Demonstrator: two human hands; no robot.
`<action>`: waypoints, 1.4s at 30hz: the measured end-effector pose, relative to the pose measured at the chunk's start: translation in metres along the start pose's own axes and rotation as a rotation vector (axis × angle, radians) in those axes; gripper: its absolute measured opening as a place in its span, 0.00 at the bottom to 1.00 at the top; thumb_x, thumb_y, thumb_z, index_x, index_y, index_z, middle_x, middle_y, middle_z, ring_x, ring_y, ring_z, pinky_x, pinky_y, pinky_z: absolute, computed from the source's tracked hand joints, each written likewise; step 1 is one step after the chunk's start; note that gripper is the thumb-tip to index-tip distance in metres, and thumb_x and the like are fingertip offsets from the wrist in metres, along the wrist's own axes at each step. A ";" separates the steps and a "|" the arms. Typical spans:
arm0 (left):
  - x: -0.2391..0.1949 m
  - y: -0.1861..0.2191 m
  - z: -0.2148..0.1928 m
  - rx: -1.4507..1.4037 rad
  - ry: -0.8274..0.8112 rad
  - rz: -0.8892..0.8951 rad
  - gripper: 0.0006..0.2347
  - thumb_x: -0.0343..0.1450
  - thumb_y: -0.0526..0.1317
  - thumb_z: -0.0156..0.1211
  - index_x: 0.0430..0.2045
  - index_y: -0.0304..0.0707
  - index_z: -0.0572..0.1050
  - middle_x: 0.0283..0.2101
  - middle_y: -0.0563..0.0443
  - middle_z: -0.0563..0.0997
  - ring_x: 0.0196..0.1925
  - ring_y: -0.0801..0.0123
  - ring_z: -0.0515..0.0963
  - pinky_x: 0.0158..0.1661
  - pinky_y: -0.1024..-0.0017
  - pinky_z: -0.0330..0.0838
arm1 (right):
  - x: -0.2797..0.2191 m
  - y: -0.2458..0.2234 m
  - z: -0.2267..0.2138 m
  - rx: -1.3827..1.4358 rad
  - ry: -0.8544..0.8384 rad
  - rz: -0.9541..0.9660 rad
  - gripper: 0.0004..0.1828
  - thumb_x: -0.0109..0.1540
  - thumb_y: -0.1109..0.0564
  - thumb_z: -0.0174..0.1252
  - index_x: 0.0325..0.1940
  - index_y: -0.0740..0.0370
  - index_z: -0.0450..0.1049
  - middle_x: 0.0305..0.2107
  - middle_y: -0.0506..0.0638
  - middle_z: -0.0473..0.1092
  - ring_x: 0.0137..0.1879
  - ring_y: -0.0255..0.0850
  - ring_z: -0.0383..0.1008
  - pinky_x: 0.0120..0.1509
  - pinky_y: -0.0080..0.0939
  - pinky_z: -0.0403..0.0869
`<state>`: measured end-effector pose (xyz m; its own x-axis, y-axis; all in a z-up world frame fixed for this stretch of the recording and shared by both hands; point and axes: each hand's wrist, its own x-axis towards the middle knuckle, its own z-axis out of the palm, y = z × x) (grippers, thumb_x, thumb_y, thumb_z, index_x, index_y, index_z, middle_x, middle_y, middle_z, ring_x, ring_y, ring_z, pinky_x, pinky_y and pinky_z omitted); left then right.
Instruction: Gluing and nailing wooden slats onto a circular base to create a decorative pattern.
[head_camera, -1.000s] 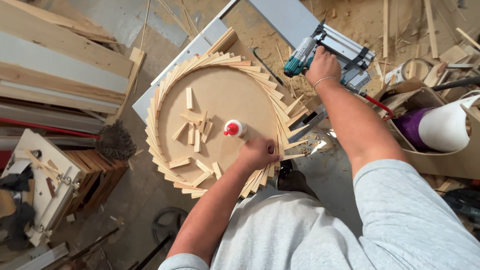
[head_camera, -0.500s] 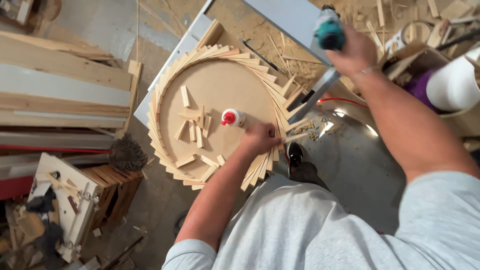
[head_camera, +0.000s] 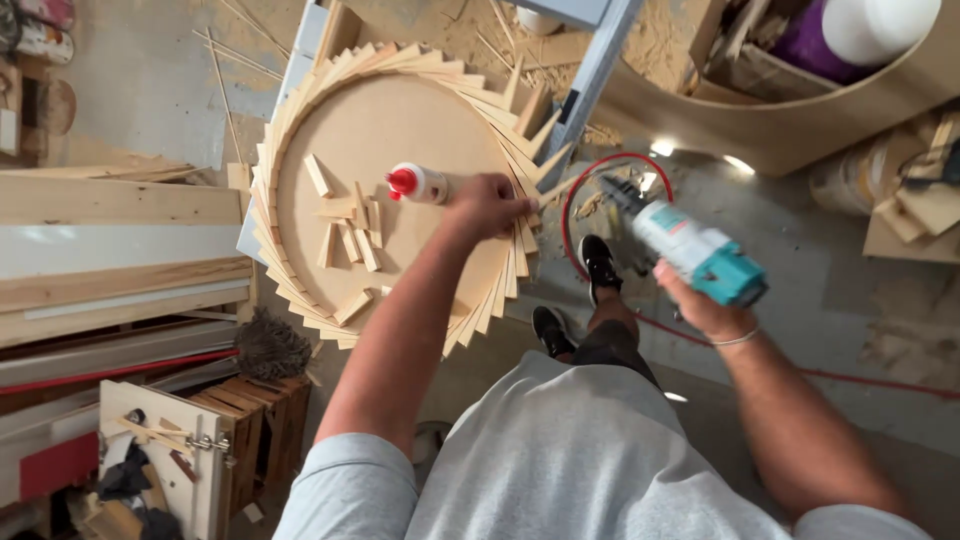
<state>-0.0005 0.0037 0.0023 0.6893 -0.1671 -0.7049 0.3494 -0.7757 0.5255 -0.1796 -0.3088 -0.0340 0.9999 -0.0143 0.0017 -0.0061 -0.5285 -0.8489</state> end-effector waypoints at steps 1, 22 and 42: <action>-0.001 0.003 -0.003 -0.109 -0.004 -0.008 0.14 0.64 0.48 0.74 0.23 0.40 0.75 0.15 0.49 0.78 0.17 0.67 0.82 0.22 0.75 0.80 | -0.008 -0.005 0.011 -0.147 0.049 -0.060 0.16 0.61 0.43 0.63 0.33 0.59 0.79 0.25 0.58 0.75 0.38 0.56 0.78 0.41 0.53 0.76; 0.001 0.002 0.001 -0.177 0.027 0.067 0.12 0.65 0.42 0.74 0.19 0.35 0.75 0.16 0.39 0.80 0.15 0.62 0.83 0.16 0.74 0.79 | -0.028 0.095 0.158 0.382 0.147 -0.296 0.24 0.54 0.57 0.70 0.53 0.68 0.79 0.33 0.63 0.77 0.42 0.67 0.77 0.45 0.56 0.76; 0.003 0.006 -0.001 -0.087 0.024 0.065 0.13 0.64 0.45 0.75 0.17 0.38 0.76 0.15 0.44 0.79 0.15 0.65 0.83 0.15 0.78 0.76 | -0.014 0.082 0.152 0.338 0.098 -0.319 0.19 0.59 0.58 0.67 0.51 0.71 0.77 0.30 0.65 0.75 0.39 0.69 0.76 0.42 0.59 0.75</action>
<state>0.0039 -0.0009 0.0037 0.7268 -0.2000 -0.6571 0.3567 -0.7077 0.6099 -0.1917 -0.2228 -0.1844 0.9453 0.0154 0.3258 0.3214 -0.2140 -0.9224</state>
